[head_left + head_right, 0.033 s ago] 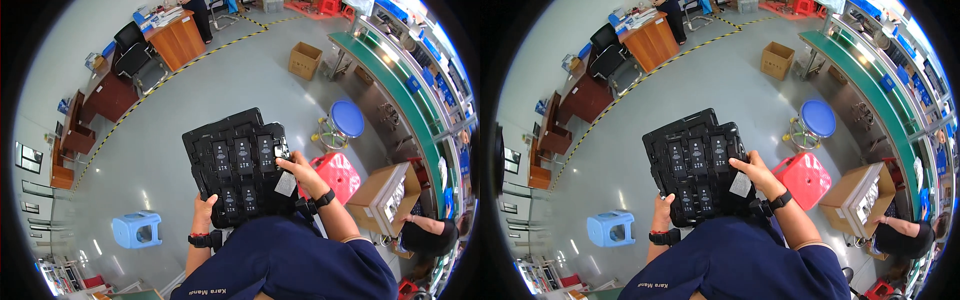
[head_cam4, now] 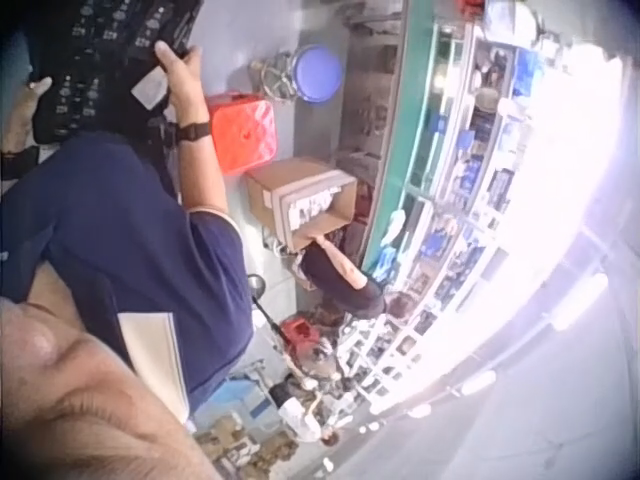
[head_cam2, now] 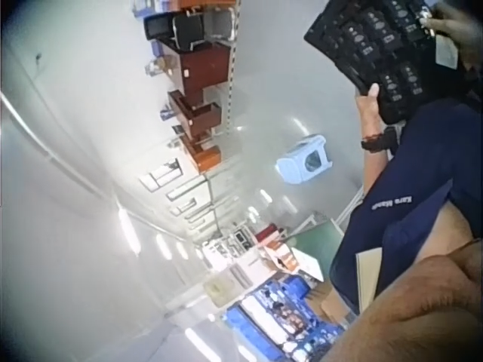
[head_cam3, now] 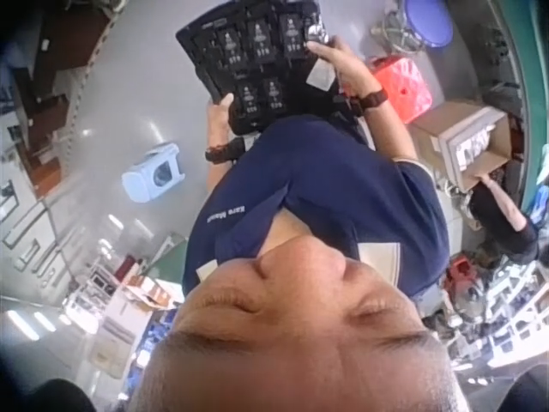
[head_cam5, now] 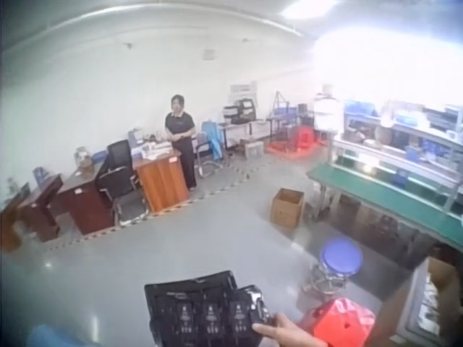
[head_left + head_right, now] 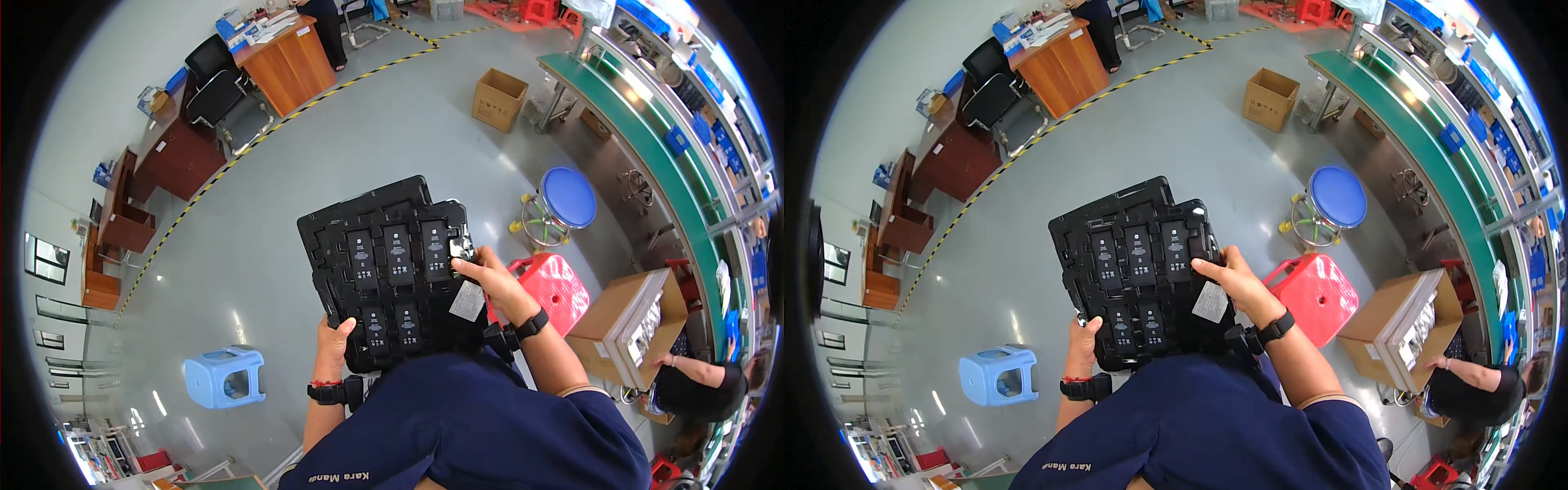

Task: Organizing and stacking trays of electronic components on a factory workbench.

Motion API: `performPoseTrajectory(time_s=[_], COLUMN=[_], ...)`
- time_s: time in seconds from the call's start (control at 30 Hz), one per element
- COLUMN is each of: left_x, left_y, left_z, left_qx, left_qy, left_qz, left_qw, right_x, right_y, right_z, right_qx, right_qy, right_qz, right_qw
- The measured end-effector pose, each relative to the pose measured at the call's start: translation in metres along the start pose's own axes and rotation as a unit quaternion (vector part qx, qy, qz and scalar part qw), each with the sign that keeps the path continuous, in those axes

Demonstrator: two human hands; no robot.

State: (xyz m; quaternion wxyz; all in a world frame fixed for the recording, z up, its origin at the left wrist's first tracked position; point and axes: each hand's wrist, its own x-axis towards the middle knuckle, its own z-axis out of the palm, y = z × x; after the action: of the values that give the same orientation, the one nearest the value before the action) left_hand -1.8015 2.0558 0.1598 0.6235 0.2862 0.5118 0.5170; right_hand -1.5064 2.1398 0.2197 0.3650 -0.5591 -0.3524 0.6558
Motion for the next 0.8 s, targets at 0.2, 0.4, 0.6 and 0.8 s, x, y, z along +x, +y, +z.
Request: performPoseTrajectory(time_s=[0.2,0.4,0.6,0.8], left_x=[0.093,0.203,0.330,0.417], left_y=[0.038,0.065,0.130,0.154], left_z=[0.013,-0.001,0.006,0.019], left_qx=[-0.005,0.027,0.015,0.074], left_qy=[-0.021,-0.061,-0.115,-0.158], left_qz=[-0.014,-0.006,-0.040,-0.073], left_qw=[1.000,0.998,0.992,0.982], right_x=[0.079,0.160,0.242,0.277], right_y=[-0.046,-0.074,-0.120,-0.148], right_z=[0.003,0.019,0.041,0.044], right_qx=[0.011,0.045,0.056,0.154], right_qy=[0.012,0.041,0.125,0.174], right_qz=[-0.017,-0.040,-0.030,-0.027], right_qw=[1.000,0.997,0.990,0.972])
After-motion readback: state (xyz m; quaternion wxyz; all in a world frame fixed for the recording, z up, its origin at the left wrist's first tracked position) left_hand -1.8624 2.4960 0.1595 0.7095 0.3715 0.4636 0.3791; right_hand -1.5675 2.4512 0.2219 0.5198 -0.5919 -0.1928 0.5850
